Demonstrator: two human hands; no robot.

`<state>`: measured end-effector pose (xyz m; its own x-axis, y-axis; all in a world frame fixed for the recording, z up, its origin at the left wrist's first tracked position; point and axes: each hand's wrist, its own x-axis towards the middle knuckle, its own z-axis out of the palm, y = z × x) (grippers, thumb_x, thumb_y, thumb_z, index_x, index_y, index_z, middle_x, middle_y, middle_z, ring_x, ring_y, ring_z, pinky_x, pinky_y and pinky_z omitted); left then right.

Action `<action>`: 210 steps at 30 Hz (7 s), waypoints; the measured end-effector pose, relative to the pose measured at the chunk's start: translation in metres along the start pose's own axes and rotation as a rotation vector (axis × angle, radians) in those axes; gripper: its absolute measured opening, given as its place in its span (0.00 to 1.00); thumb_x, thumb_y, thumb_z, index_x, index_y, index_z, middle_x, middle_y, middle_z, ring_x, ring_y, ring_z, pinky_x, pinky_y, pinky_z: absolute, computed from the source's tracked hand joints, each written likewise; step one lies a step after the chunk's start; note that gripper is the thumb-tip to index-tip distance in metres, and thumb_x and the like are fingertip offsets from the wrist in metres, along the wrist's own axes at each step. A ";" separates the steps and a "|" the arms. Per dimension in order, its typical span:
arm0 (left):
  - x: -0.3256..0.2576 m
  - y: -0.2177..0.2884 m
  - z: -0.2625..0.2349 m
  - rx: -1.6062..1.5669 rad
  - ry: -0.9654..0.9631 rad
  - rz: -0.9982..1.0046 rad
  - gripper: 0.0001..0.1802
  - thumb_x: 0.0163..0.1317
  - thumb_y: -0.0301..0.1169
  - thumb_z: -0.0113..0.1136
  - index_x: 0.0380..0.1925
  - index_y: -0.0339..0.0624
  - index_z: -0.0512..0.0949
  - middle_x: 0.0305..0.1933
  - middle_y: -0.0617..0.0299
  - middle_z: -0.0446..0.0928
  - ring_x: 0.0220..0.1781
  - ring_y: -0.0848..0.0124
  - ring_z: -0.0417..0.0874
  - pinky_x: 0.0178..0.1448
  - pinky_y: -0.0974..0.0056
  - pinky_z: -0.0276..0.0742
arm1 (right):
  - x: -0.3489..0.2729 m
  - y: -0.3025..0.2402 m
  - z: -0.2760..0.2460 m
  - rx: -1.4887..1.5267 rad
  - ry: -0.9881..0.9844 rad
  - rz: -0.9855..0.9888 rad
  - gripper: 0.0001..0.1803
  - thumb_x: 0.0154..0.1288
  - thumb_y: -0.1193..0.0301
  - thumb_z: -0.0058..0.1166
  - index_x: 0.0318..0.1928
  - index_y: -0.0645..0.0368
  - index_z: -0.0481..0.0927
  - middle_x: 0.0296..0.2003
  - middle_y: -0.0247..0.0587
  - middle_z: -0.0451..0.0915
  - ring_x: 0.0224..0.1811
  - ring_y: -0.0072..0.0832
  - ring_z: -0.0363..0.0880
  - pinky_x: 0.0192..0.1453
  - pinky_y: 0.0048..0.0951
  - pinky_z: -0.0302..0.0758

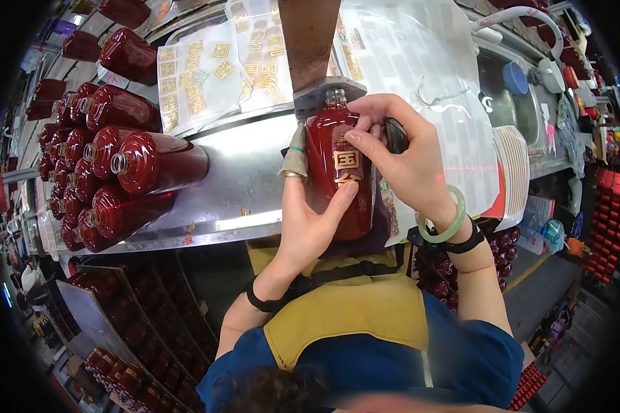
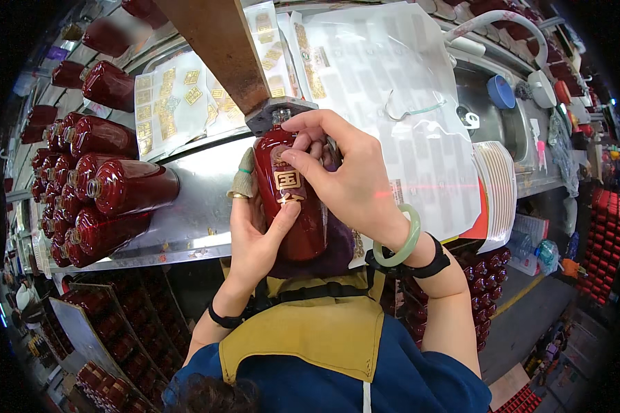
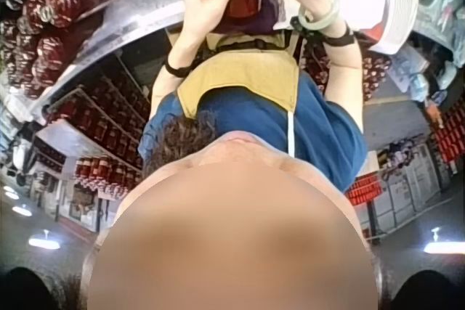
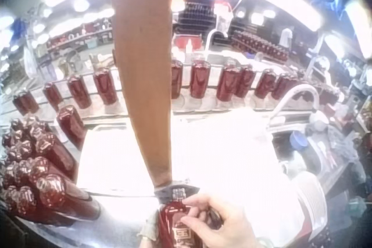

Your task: Manually applying decorative labels and gold bands to red liquor bottles on a production line.

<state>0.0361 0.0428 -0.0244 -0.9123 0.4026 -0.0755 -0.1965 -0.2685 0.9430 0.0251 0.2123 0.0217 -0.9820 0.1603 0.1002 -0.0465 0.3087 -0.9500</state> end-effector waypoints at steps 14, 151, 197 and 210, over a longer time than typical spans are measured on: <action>-0.003 -0.003 0.002 0.108 0.051 0.043 0.43 0.67 0.25 0.65 0.76 0.31 0.52 0.69 0.49 0.68 0.69 0.63 0.72 0.73 0.57 0.67 | 0.011 0.005 -0.004 0.128 -0.025 0.164 0.08 0.69 0.73 0.62 0.46 0.62 0.85 0.29 0.24 0.74 0.33 0.13 0.68 0.40 0.18 0.68; 0.039 0.013 0.002 -0.041 0.062 -0.035 0.28 0.76 0.29 0.56 0.70 0.31 0.61 0.65 0.51 0.73 0.65 0.67 0.75 0.70 0.61 0.71 | -0.003 0.013 -0.008 0.087 -0.024 0.273 0.21 0.66 0.67 0.69 0.52 0.62 0.75 0.27 0.28 0.77 0.30 0.12 0.70 0.34 0.20 0.71; 0.026 0.010 -0.005 -0.074 0.023 -0.102 0.36 0.76 0.30 0.57 0.76 0.32 0.51 0.73 0.47 0.65 0.72 0.62 0.70 0.75 0.56 0.67 | -0.007 0.001 -0.022 0.108 -0.131 0.267 0.27 0.69 0.65 0.66 0.63 0.62 0.73 0.34 0.30 0.76 0.36 0.13 0.69 0.40 0.20 0.70; 0.026 0.006 -0.011 -0.090 -0.012 -0.097 0.36 0.76 0.29 0.56 0.76 0.31 0.52 0.75 0.48 0.63 0.74 0.63 0.68 0.77 0.57 0.64 | -0.014 0.012 -0.013 0.093 -0.151 0.273 0.32 0.68 0.68 0.67 0.67 0.62 0.68 0.44 0.38 0.78 0.44 0.25 0.76 0.56 0.31 0.74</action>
<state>0.0074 0.0419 -0.0238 -0.8832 0.4405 -0.1611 -0.3161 -0.3052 0.8983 0.0411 0.2264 0.0125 -0.9762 0.0828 -0.2003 0.2125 0.1854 -0.9594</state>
